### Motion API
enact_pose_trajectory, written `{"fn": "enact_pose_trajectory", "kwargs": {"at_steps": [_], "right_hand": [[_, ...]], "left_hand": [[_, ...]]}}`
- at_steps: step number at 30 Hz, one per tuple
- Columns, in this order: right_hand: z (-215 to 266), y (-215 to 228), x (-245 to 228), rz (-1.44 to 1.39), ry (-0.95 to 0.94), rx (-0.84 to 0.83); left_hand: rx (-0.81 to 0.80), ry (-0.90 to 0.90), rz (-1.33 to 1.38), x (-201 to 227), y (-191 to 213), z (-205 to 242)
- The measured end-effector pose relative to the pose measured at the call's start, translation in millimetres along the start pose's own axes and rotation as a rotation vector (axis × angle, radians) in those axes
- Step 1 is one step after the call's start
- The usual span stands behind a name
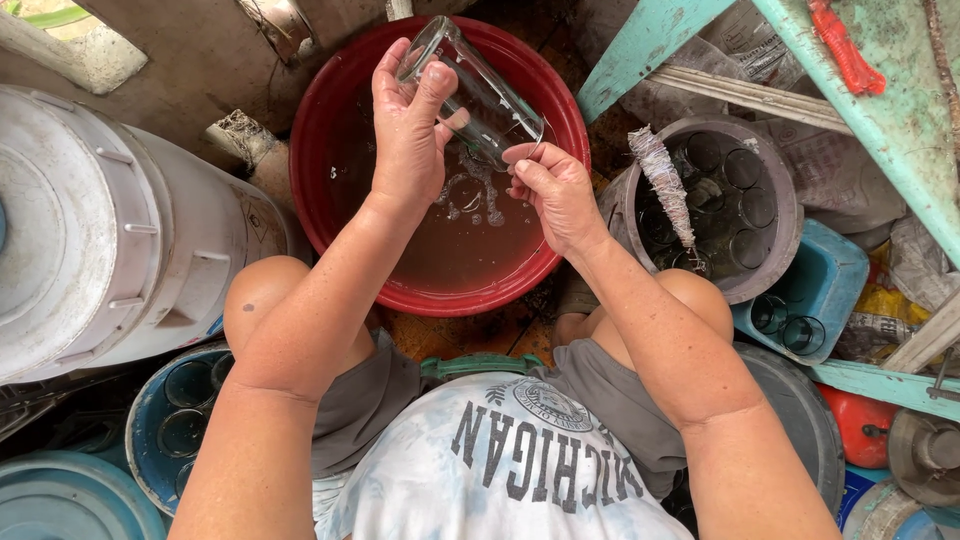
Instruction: Washing glass cups in a basin of water using a cleaning brush.
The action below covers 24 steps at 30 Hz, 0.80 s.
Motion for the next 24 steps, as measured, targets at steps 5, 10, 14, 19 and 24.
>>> {"fn": "enact_pose_trajectory", "kwargs": {"at_steps": [5, 10, 14, 19, 24], "right_hand": [[-0.7, 1.7, 0.4, -0.035, -0.037, 0.059], [-1.2, 4.1, 1.5, -0.081, -0.081, 0.093], [-0.3, 3.8, 0.8, -0.087, -0.087, 0.096], [0.6, 3.2, 1.9, -0.014, -0.076, 0.070], [1.8, 2.3, -2.5, -0.024, -0.086, 0.084]], "left_hand": [[-0.053, -0.106, -0.060, -7.6, -1.1, 5.1], [-0.069, -0.136, -0.060, -10.7, -1.8, 7.0], [-0.061, -0.119, -0.034, -15.3, 0.5, 2.9], [-0.049, -0.102, -0.032, -18.4, 2.5, 1.6], [-0.044, -0.088, -0.041, -18.7, 2.2, 1.5]]}}
Point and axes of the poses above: each hand's wrist, its own z-axis away from the middle knuckle, its own y-axis out of the back of the hand, x = y × z, the point moved 2 cm from there along -z, towards the middle knuckle, and after that the axes turned 1 degree about -y, right-handed, at the moved point
